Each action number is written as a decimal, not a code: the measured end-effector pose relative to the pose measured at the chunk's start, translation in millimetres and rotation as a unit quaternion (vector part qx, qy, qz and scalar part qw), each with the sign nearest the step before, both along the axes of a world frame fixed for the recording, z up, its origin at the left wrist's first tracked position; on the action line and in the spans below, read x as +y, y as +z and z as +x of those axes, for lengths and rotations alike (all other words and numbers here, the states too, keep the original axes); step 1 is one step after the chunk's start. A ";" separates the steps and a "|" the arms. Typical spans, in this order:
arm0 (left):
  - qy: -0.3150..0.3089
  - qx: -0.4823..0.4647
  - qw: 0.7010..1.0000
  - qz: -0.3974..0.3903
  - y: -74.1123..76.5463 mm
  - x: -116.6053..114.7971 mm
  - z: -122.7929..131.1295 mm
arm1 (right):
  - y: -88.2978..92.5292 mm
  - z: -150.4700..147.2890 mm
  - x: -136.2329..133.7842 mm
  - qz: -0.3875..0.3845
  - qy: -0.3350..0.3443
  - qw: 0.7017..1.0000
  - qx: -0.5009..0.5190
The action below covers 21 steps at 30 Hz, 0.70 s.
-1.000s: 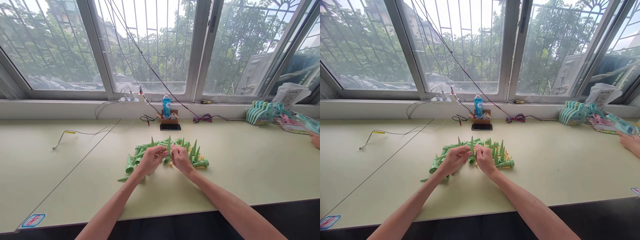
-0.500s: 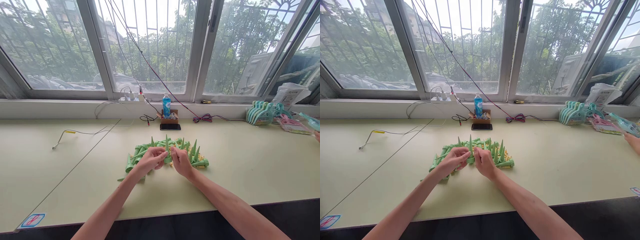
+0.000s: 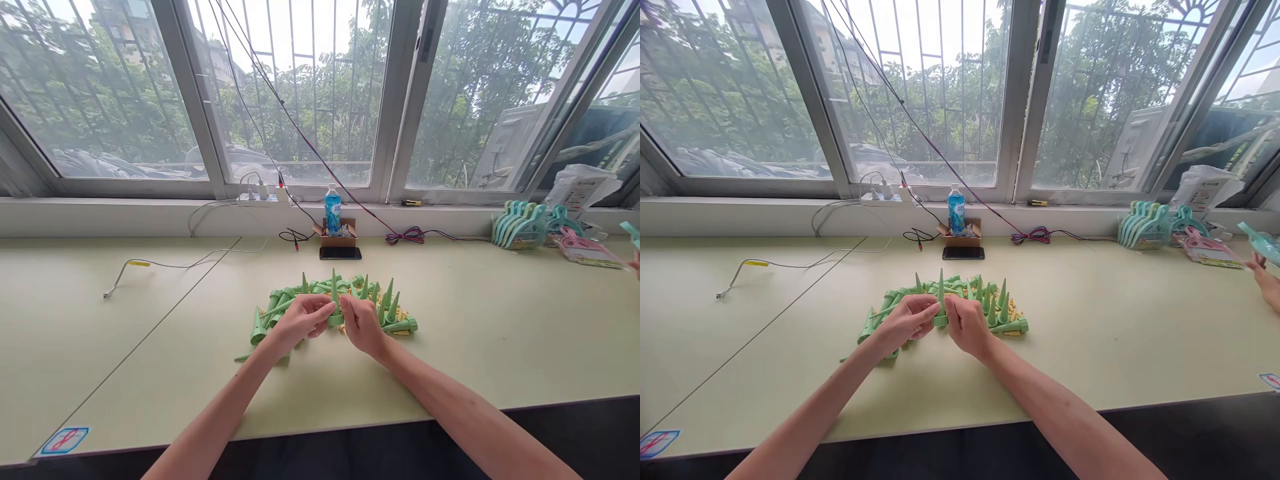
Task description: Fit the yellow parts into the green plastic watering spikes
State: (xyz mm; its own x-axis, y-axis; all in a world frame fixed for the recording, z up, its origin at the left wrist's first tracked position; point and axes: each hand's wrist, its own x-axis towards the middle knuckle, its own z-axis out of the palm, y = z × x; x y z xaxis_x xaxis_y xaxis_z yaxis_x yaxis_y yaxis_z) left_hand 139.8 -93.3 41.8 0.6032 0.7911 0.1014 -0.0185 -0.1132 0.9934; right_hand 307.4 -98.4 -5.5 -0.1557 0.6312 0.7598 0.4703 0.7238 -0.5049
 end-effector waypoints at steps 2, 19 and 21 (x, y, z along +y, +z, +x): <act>0.018 0.008 0.999 0.031 -1.7 0.4 1.0 | -0.1 -1.8 0.6 -0.025 -0.014 0.999 0.016; -0.001 0.027 0.999 0.038 -1.9 -0.2 0.0 | -0.2 2.9 1.9 -0.002 -0.002 1.000 -0.011; 0.005 0.026 0.999 0.044 -1.3 0.3 0.0 | 0.8 3.1 2.9 -0.005 0.004 1.000 -0.009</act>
